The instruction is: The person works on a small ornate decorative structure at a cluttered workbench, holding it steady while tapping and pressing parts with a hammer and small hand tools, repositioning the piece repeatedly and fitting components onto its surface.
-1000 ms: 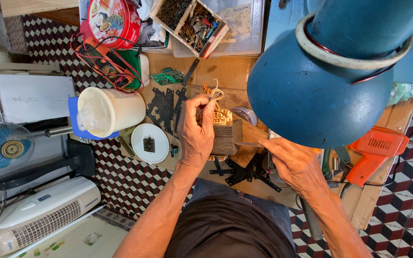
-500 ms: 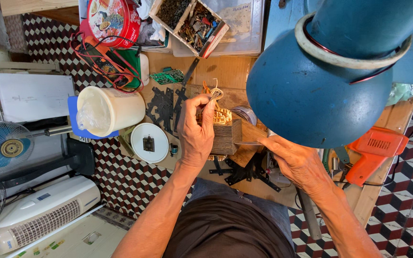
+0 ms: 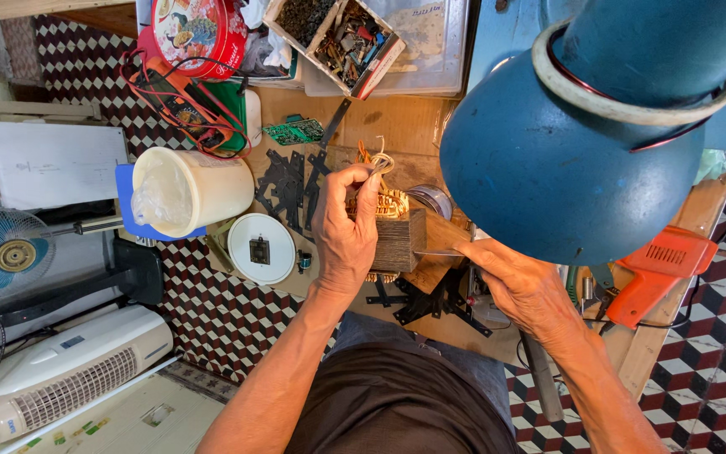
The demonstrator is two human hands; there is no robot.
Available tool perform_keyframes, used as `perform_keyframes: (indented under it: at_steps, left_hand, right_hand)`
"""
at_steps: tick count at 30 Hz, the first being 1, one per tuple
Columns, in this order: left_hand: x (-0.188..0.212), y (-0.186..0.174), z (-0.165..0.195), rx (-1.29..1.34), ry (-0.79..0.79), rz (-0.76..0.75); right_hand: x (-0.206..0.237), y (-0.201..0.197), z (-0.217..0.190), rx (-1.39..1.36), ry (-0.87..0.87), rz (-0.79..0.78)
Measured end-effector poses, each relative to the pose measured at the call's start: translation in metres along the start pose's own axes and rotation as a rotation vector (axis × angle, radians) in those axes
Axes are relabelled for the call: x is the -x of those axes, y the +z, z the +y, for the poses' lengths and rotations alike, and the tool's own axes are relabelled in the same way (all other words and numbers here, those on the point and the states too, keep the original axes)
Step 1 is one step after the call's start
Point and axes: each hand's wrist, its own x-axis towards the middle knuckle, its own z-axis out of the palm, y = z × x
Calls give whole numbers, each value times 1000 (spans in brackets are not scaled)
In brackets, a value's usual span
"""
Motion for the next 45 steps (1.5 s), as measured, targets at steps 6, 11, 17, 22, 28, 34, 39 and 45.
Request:
perform_keyframes:
  at_steps: [6, 11, 17, 22, 28, 34, 39, 45]
  left_hand:
    - [-1, 1, 2, 2, 9, -1]
    - [0, 1, 2, 16, 1, -1]
    - [0, 1, 1, 9, -7, -9]
    - [1, 0, 1, -3, 7, -2]
    - [1, 3, 3, -21, -7, -9]
    - [0, 2, 3, -27, -4, 12]
    - [0, 2, 2, -41, 14, 37]
    - [0, 1, 2, -32, 16, 40]
  right_hand:
    - [2, 2, 5, -17, 69, -19]
    - [4, 4, 9, -9, 45, 4]
    - [4, 7, 11, 18, 100, -40]
    - [3, 8, 10, 15, 103, -46]
    - [0, -5, 13, 134, -48, -44]
    - [-10, -14, 12, 198, -154, -68]
    - [-12, -20, 6, 219, -127, -112]
    - [-14, -28, -5, 209, -229, -66]
